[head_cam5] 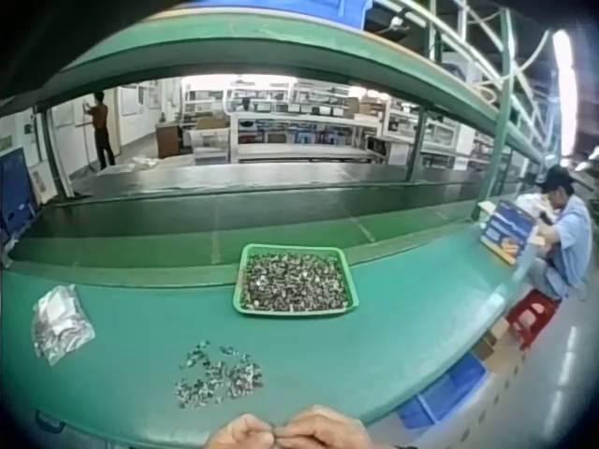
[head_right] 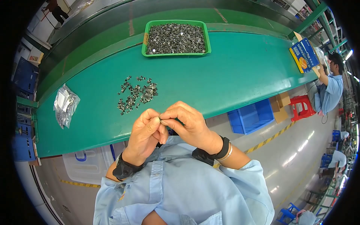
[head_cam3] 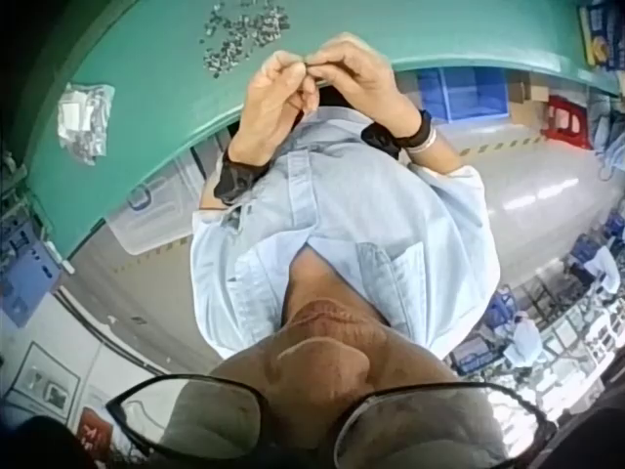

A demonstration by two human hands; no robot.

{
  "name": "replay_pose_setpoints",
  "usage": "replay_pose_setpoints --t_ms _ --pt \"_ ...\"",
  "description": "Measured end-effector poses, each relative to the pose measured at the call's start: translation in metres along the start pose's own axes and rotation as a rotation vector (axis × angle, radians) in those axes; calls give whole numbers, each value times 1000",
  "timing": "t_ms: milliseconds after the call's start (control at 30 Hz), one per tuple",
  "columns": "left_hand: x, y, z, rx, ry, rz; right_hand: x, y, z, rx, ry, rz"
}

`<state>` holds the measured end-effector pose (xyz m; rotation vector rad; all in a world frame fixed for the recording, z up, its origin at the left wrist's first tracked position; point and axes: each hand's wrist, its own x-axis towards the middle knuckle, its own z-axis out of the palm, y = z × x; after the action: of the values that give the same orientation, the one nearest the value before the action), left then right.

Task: The person picks up a metal clip from the table, inspects it by hand, and places it into a green tray.

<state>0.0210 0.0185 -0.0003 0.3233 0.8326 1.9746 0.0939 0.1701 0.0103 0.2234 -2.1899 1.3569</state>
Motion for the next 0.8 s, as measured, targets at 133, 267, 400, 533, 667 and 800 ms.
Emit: replay_pose_setpoints --t_ms 133,267,400,533,667,800 --pt "0 2 -2 119 26 -23 0 6 -3 -77 -24 -58" --pt "-2 6 7 56 55 -18 0 6 -4 -61 -20 -80" --pt "-1 2 2 -94 -25 -41 -2 6 -2 14 -3 -38" --pt "0 -4 -7 -204 -101 -48 -2 4 0 52 -7 -11" --pt "0 -4 -6 -201 -73 -53 -1 2 0 41 -21 -21" --pt "0 1 -7 -110 -85 -45 0 3 1 16 -37 -42"
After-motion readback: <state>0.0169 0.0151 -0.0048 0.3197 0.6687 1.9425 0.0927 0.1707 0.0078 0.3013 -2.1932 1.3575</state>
